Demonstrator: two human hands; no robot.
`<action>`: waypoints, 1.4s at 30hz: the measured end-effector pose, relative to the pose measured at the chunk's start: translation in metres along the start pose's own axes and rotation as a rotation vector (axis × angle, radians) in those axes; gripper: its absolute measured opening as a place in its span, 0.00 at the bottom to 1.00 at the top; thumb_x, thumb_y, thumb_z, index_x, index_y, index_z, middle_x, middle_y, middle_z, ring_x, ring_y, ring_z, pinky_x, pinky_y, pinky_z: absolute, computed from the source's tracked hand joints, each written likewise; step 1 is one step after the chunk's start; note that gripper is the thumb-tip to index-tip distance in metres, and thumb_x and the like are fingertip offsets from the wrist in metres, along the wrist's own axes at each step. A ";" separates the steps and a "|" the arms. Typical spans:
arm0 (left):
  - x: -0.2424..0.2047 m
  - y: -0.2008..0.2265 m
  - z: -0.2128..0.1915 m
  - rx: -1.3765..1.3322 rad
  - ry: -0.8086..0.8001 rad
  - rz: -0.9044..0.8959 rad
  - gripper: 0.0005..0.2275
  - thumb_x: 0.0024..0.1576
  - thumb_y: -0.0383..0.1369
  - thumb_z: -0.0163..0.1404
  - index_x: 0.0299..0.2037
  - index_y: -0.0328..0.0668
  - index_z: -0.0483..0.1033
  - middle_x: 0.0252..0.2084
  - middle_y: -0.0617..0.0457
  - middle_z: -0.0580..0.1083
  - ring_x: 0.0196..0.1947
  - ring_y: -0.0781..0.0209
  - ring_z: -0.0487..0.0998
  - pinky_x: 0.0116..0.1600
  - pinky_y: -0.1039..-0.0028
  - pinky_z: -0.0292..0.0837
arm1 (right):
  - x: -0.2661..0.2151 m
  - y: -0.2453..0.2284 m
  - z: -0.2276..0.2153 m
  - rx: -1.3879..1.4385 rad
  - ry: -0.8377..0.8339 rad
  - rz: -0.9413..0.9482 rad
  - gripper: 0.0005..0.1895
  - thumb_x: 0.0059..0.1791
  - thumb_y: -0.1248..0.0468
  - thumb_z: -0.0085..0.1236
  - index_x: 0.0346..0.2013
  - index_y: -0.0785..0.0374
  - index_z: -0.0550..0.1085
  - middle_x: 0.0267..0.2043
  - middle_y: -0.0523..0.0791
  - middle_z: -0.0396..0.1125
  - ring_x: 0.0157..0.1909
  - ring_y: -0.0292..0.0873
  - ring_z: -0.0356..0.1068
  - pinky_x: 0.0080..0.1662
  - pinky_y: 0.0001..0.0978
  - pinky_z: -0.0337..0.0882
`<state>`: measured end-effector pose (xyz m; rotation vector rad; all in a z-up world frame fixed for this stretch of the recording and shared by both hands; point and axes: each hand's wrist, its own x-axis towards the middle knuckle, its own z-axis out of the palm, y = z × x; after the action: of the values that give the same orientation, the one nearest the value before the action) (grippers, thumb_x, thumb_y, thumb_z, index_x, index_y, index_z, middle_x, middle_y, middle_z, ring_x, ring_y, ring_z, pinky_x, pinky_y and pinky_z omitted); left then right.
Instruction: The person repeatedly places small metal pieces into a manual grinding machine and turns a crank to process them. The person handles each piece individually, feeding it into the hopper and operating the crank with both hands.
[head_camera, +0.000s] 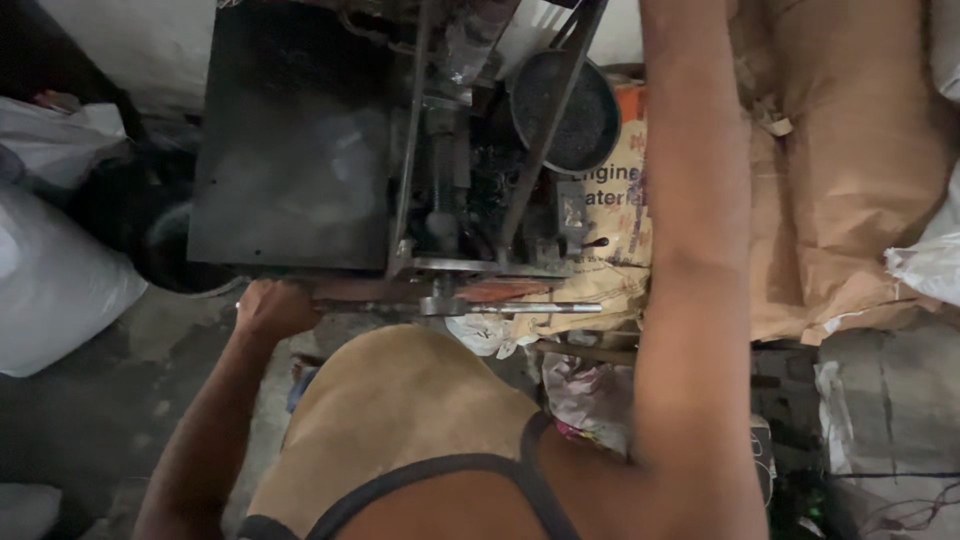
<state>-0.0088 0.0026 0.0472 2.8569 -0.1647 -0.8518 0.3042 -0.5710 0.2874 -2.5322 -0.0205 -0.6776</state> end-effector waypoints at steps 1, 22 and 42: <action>0.001 0.001 -0.001 0.015 -0.013 -0.003 0.19 0.53 0.49 0.55 0.51 0.52 0.83 0.52 0.47 0.80 0.54 0.48 0.81 0.58 0.58 0.77 | -0.003 0.011 0.005 -0.019 -0.024 0.017 0.22 0.49 0.53 0.64 0.49 0.67 0.76 0.49 0.55 0.73 0.53 0.57 0.73 0.57 0.47 0.71; 0.017 -0.002 0.014 0.085 -0.129 -0.019 0.19 0.53 0.48 0.50 0.50 0.54 0.82 0.53 0.48 0.79 0.56 0.49 0.79 0.59 0.59 0.75 | -0.260 0.156 0.090 -0.025 -0.141 0.235 0.11 0.49 0.62 0.61 0.43 0.66 0.79 0.36 0.56 0.75 0.39 0.54 0.77 0.43 0.41 0.74; 0.019 -0.002 0.012 0.116 -0.217 -0.025 0.17 0.55 0.49 0.51 0.47 0.56 0.84 0.50 0.50 0.81 0.53 0.50 0.81 0.57 0.61 0.77 | -0.280 0.158 0.149 -0.075 0.185 0.202 0.10 0.53 0.65 0.59 0.40 0.71 0.80 0.34 0.58 0.75 0.35 0.57 0.76 0.39 0.46 0.74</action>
<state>0.0008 0.0008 0.0267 2.8704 -0.2102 -1.1943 0.1509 -0.6035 -0.0303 -2.4871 0.3260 -0.8393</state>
